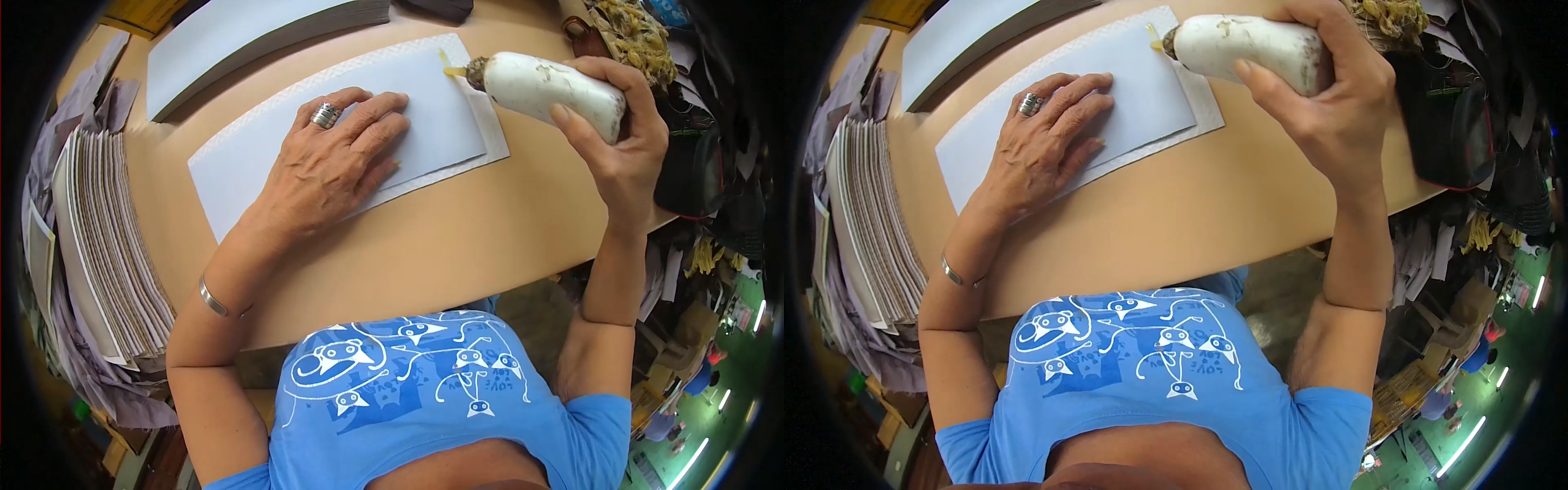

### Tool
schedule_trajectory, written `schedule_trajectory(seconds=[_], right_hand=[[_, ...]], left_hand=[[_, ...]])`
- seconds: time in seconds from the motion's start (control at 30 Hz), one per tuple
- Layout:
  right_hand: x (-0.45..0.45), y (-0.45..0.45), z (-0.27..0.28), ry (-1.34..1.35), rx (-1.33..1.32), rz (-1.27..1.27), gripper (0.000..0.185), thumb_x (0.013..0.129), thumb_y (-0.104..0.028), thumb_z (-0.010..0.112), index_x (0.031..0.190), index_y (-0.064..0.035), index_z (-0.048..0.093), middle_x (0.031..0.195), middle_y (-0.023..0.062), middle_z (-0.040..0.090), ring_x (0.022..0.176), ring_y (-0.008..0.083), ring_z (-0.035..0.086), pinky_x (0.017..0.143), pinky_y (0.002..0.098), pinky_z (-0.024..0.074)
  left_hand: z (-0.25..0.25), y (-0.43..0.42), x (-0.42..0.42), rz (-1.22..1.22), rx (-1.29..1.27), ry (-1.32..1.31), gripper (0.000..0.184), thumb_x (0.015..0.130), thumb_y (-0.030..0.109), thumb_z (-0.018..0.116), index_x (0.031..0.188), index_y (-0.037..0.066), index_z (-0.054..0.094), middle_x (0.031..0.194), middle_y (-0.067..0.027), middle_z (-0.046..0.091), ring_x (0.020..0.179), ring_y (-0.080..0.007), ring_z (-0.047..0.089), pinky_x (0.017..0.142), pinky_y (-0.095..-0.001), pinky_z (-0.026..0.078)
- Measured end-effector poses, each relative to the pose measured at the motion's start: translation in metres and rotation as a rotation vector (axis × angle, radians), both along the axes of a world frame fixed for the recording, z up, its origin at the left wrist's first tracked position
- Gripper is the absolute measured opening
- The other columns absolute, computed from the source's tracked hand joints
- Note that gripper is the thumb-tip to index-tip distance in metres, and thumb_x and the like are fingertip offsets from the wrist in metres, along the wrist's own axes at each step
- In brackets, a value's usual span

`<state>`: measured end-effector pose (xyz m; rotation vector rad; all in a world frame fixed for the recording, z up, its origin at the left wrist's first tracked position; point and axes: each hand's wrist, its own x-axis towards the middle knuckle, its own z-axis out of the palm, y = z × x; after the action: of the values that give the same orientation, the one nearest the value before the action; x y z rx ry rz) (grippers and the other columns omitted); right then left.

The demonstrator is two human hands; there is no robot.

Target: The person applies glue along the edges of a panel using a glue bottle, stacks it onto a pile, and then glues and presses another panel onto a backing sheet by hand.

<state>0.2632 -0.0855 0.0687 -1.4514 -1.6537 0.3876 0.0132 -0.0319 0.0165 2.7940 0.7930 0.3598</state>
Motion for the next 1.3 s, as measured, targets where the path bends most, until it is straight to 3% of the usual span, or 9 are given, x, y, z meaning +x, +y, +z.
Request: schedule_trajectory(seconds=[0.1, 0.2, 0.3, 0.43, 1.03, 1.3], right_hand=[[0.001, 0.000, -0.003, -0.002, -0.012, -0.004, 0.032, 0.065, -0.001, 0.066, 0.095, 0.0011, 0.054, 0.092, 0.0074, 0.058, 0.083, 0.0117, 0.054, 0.073, 0.0231, 0.0435], [0.008, -0.009, -0.003, -0.117, 0.065, 0.004, 0.031, 0.063, -0.007, 0.068, 0.091, -0.0013, 0.055, 0.079, 0.0035, 0.057, 0.070, 0.0079, 0.054, 0.061, 0.0194, 0.0433], [0.010, -0.021, 0.000, -0.116, 0.088, 0.004, 0.031, 0.061, -0.008, 0.069, 0.088, -0.0010, 0.056, 0.077, 0.0034, 0.057, 0.068, 0.0076, 0.054, 0.059, 0.0194, 0.0431], [0.010, -0.025, -0.002, -0.050, 0.056, -0.015, 0.032, 0.061, -0.008, 0.069, 0.089, -0.0013, 0.056, 0.078, 0.0037, 0.058, 0.068, 0.0084, 0.054, 0.060, 0.0200, 0.0434], [0.008, -0.038, -0.007, -0.073, 0.104, -0.042, 0.030, 0.062, -0.008, 0.069, 0.088, -0.0019, 0.056, 0.076, 0.0038, 0.058, 0.065, 0.0082, 0.054, 0.058, 0.0201, 0.0434], [0.009, -0.067, -0.002, -0.068, 0.103, -0.013, 0.033, 0.060, -0.004, 0.068, 0.090, 0.0000, 0.056, 0.083, 0.0085, 0.059, 0.075, 0.0118, 0.056, 0.065, 0.0219, 0.0445]], left_hand=[[0.000, 0.000, 0.001, 0.002, 0.006, -0.003, 0.038, 0.073, 0.015, 0.060, 0.109, 0.011, 0.048, 0.122, -0.0014, 0.044, 0.109, -0.0245, 0.041, 0.090, -0.0378, 0.032], [-0.002, 0.001, 0.001, 0.005, 0.052, -0.029, 0.035, 0.073, 0.018, 0.060, 0.105, 0.011, 0.048, 0.117, -0.0007, 0.046, 0.106, -0.0222, 0.043, 0.087, -0.0360, 0.034], [-0.003, 0.000, 0.002, 0.005, 0.078, -0.037, 0.033, 0.073, 0.020, 0.060, 0.103, 0.011, 0.049, 0.115, -0.0005, 0.047, 0.104, -0.0213, 0.044, 0.086, -0.0355, 0.034], [-0.001, 0.000, 0.000, -0.002, 0.004, -0.011, 0.037, 0.074, 0.015, 0.059, 0.109, 0.011, 0.047, 0.122, -0.0020, 0.044, 0.109, -0.0250, 0.041, 0.089, -0.0379, 0.033], [-0.001, -0.001, 0.000, -0.008, 0.048, -0.010, 0.033, 0.077, 0.016, 0.056, 0.108, 0.010, 0.048, 0.121, -0.0028, 0.046, 0.111, -0.0253, 0.040, 0.089, -0.0379, 0.032], [0.001, -0.001, 0.000, -0.003, 0.046, 0.007, 0.031, 0.077, 0.016, 0.056, 0.106, 0.011, 0.049, 0.122, -0.0012, 0.044, 0.111, -0.0242, 0.039, 0.089, -0.0377, 0.033]])
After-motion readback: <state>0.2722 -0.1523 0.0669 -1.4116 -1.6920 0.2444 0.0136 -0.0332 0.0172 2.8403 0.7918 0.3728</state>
